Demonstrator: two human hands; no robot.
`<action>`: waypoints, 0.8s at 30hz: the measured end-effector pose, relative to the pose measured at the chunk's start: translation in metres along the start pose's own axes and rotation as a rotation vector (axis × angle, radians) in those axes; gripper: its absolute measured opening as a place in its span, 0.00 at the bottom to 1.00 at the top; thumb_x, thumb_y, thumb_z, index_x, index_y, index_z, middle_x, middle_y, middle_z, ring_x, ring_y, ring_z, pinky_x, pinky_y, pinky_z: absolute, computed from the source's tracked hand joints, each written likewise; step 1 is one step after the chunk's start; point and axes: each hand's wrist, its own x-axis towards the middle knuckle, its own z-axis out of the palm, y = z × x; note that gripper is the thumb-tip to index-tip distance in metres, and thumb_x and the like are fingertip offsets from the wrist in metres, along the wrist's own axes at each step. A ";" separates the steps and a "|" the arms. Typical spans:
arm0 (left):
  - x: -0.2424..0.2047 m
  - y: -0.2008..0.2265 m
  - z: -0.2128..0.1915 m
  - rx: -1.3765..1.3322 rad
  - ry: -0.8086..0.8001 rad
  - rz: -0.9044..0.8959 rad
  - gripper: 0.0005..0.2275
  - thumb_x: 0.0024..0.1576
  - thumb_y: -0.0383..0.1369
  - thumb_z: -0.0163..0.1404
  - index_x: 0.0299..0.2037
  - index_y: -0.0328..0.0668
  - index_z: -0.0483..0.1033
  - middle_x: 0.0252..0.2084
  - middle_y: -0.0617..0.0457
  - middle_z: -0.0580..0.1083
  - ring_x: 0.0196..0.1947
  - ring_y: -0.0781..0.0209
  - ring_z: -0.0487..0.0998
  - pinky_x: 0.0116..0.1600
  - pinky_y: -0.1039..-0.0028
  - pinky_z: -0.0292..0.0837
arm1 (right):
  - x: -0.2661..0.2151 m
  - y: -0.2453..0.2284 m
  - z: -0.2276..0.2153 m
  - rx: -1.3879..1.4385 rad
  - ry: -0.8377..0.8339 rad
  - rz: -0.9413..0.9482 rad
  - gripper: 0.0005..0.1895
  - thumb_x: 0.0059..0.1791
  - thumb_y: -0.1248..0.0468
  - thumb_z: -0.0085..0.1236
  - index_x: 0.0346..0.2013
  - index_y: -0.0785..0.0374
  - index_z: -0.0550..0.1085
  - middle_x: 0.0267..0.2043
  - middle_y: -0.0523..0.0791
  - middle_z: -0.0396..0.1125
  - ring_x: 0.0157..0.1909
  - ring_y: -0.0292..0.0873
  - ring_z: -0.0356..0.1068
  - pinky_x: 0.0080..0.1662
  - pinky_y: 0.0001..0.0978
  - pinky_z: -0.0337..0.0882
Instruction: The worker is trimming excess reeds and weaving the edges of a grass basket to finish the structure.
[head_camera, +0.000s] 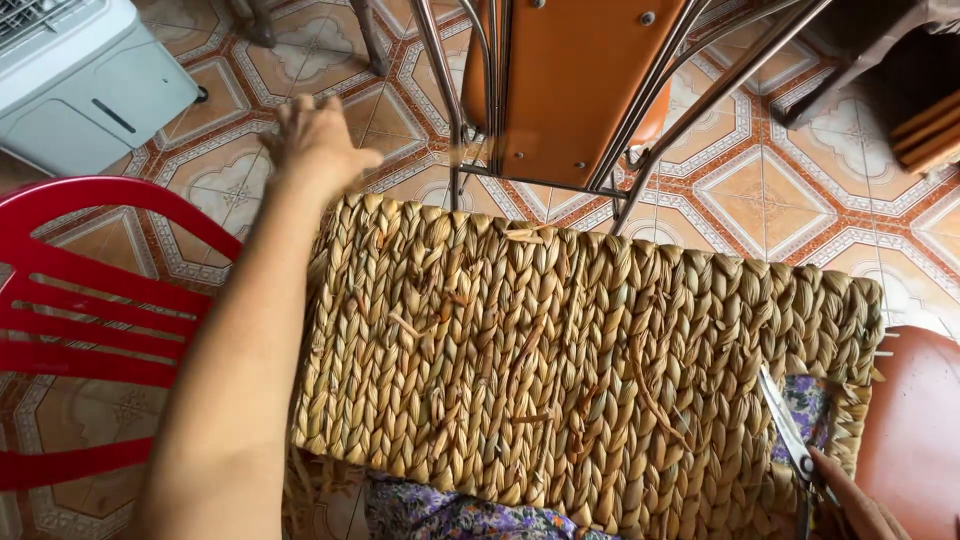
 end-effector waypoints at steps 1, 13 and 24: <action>-0.013 0.021 -0.006 -0.005 0.002 0.004 0.34 0.44 0.50 0.68 0.56 0.37 0.71 0.61 0.37 0.67 0.63 0.36 0.64 0.60 0.38 0.60 | 0.004 -0.002 -0.001 -0.005 0.004 0.002 0.45 0.36 0.59 0.71 0.69 0.46 0.69 0.43 0.50 0.73 0.44 0.44 0.78 0.47 0.38 0.78; -0.212 0.207 0.061 -0.833 0.268 1.284 0.06 0.53 0.29 0.57 0.40 0.49 0.81 0.29 0.55 0.70 0.31 0.63 0.70 0.33 0.78 0.71 | 0.019 -0.046 -0.032 -0.380 -0.223 0.112 0.46 0.35 0.47 0.73 0.68 0.34 0.67 0.42 0.42 0.73 0.39 0.38 0.78 0.44 0.37 0.81; -0.192 0.207 0.045 -1.484 -0.450 0.789 0.08 0.62 0.38 0.55 0.45 0.48 0.84 0.34 0.60 0.80 0.32 0.76 0.77 0.37 0.82 0.75 | 0.044 -0.105 -0.027 -0.490 -0.190 -0.135 0.49 0.37 0.45 0.71 0.71 0.28 0.60 0.32 0.36 0.68 0.32 0.36 0.70 0.35 0.31 0.77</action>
